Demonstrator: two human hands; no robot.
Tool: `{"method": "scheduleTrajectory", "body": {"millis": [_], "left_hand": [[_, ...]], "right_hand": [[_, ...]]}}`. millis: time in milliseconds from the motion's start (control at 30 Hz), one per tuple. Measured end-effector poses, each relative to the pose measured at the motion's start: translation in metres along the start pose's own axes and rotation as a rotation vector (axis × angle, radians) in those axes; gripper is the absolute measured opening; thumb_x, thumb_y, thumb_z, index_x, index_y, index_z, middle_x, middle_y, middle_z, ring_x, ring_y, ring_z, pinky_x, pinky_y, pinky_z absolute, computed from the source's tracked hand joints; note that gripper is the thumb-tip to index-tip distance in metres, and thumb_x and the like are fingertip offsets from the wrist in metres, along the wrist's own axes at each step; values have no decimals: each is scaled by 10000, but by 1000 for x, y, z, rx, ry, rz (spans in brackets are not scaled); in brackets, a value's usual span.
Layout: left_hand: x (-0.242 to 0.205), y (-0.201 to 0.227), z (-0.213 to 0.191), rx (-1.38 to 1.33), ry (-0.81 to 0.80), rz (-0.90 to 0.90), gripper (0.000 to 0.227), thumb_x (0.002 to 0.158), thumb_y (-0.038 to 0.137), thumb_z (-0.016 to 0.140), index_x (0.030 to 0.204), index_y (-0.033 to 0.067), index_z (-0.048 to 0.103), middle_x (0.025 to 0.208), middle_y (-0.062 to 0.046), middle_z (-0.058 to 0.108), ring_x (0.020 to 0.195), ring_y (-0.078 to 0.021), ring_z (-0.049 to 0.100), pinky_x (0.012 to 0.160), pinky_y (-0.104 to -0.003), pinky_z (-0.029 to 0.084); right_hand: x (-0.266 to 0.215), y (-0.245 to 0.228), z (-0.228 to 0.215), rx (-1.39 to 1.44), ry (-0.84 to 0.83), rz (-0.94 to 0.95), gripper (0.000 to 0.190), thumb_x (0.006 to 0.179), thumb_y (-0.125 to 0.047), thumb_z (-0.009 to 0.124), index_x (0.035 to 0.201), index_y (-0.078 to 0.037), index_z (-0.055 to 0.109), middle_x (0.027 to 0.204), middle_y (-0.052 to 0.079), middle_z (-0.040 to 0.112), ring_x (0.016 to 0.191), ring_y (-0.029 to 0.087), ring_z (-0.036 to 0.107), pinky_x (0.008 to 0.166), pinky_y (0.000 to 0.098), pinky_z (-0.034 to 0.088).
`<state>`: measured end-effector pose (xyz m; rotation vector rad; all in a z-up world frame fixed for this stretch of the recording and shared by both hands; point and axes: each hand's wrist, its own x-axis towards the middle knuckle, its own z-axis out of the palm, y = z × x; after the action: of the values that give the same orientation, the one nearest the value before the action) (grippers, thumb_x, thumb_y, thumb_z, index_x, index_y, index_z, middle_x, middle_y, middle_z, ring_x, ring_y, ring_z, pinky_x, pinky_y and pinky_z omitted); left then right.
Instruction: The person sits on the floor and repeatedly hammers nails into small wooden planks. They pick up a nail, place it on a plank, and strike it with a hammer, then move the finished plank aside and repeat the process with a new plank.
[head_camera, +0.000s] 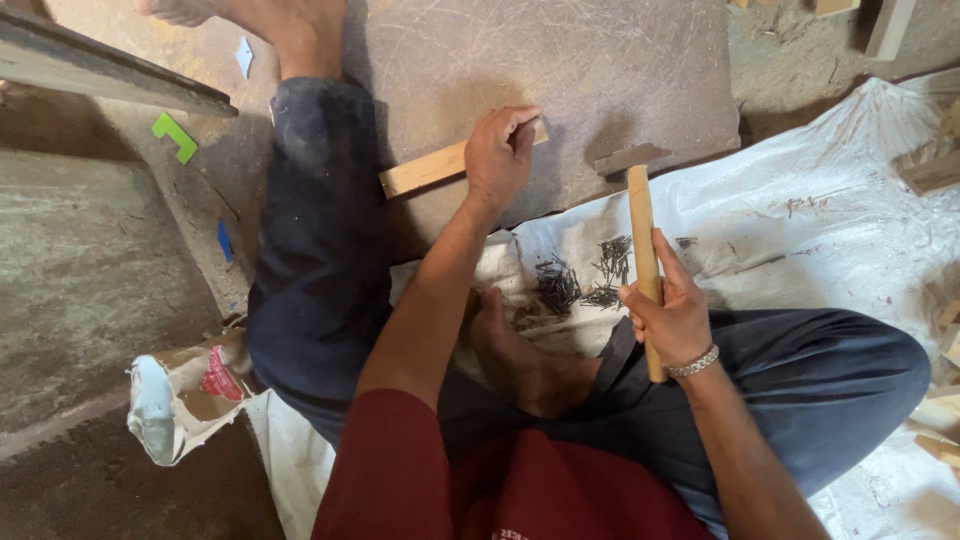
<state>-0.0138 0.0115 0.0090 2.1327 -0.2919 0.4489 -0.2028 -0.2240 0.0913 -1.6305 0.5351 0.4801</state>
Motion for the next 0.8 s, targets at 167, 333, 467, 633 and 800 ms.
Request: {"method": "scheduleTrajectory", "body": {"millis": [167,333,467,633,800], "left_hand": [[-2,0,-2,7,9,-12,229,868,84,769,1081,149,718,1013,-32,760,905,-248,684,811,-347,548],[-1,2,-2,-192,-18,-197,567,881,25,755,1394,138,540,953,-13,773,825,-157,740,767,-286,585],[-3,5,-3,-194,9,-194,670,870,12,786,1457,141,491,925,-21,774,798,-146,747,754,-272,594],[-2,5,-4,-230,-16,-231,696,878,40,804,1473,135,455,919,-19,783,771,-141,745,732,-271,586],[0,2,-4,-208,-5,-212,733,870,35,791,1502,139,435,953,-32,778,812,-147,752,760,-273,601]], "right_hand": [[1,-33,7,-562,149,-756,738,911,-111,766,1574,-74,443,1370,251,657,1142,332,700,896,385,582],[1,-65,27,-551,216,-856,619,983,-126,742,1550,-133,493,1232,221,720,1024,322,738,850,394,589],[12,-75,46,-662,237,-780,606,974,-142,746,1536,-167,520,973,204,699,839,370,692,728,454,563],[25,-78,47,-780,192,-680,656,930,-152,756,1545,-167,528,852,213,666,740,400,658,622,495,529],[13,-71,42,-588,284,-953,615,1049,-166,704,1592,-250,429,999,210,686,858,373,690,719,476,565]]}}
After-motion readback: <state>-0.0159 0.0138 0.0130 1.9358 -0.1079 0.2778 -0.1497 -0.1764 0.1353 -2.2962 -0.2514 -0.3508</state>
